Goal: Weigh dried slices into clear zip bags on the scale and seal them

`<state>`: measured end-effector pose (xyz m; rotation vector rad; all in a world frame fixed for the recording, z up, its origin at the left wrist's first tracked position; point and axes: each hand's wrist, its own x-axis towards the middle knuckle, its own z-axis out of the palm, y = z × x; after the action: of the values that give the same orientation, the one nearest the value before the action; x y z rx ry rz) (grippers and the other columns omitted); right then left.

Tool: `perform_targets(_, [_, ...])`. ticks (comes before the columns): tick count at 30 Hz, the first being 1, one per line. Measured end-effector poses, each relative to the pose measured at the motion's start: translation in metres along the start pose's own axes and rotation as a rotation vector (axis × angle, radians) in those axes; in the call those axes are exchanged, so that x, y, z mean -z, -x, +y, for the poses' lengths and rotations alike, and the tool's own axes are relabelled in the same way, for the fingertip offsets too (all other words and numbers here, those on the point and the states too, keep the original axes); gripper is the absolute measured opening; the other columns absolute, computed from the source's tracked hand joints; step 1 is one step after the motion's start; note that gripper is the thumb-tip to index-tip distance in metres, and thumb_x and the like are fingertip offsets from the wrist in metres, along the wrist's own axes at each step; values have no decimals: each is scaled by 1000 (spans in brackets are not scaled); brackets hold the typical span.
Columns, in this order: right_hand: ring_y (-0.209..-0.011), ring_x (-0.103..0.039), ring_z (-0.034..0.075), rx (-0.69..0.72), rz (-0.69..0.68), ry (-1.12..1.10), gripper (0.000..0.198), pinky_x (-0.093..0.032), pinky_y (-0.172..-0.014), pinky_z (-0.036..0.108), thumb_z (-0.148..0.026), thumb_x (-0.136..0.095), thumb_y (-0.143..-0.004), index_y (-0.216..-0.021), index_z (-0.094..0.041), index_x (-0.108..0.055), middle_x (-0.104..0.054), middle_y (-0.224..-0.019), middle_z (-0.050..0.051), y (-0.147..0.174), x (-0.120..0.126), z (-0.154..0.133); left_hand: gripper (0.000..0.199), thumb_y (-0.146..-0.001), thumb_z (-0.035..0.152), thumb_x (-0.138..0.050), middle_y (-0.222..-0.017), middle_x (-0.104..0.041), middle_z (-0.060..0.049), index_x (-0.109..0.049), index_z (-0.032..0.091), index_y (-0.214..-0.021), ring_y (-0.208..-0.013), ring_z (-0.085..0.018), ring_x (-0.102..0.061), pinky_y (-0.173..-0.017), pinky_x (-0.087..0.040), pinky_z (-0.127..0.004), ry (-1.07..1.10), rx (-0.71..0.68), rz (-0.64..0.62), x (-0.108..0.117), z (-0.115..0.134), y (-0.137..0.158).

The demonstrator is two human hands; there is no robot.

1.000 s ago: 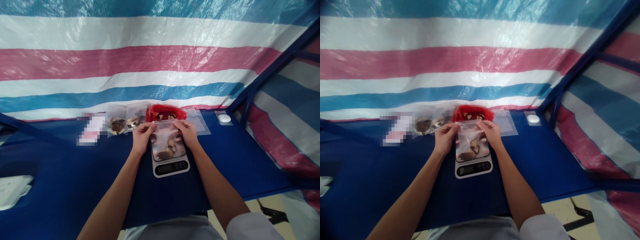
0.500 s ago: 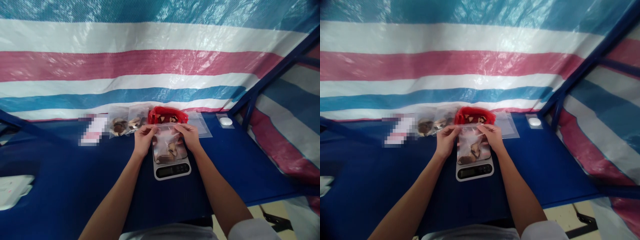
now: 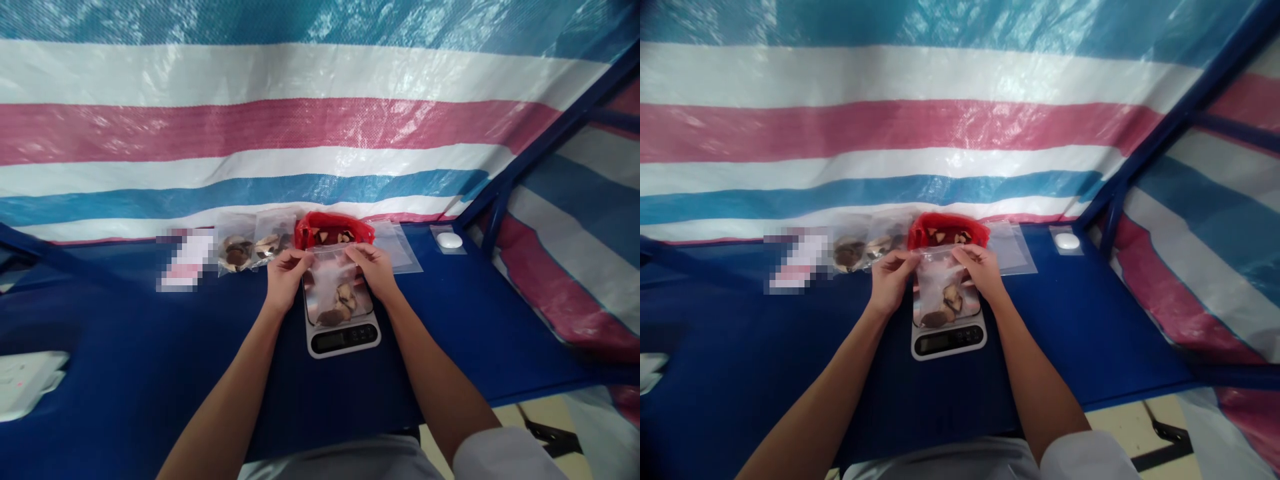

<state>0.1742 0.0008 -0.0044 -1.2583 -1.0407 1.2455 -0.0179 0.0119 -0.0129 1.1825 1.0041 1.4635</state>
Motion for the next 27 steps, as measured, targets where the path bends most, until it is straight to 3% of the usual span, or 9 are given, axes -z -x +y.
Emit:
perform_targets(10, [-52, -68, 16, 31, 43, 26, 42, -46, -32, 19, -59, -76, -70, -84, -20, -74, -76, -76, 4, 5, 1, -2, 28, -66, 42, -87, -70, -73, -3, -77, 17, -74, -62, -14, -64, -63, -53, -25, -19, -10, 14, -2, 0, 1])
perform_targets(18, [-53, -69, 17, 54, -30, 23, 35, -50, -36, 22, -54, -77, -73, -89, -24, -75, -77, -78, 2, 6, 0, 0, 23, -66, 39, -86, -65, -72, -2, -76, 18, -69, -56, -14, -62, -53, -50, -24, -22, -35, -15, -4, 5, 3])
perform_targets(27, [-55, -69, 19, 78, 11, 11, 34, -56, -45, 28, -54, -79, -70, -82, -22, -78, -76, -72, 3, 1, -1, 5, 21, -66, 38, -87, -67, -73, -2, -79, 19, -72, -59, -14, -63, -60, -52, -25, -59, 0, -5, -8, 10, 4])
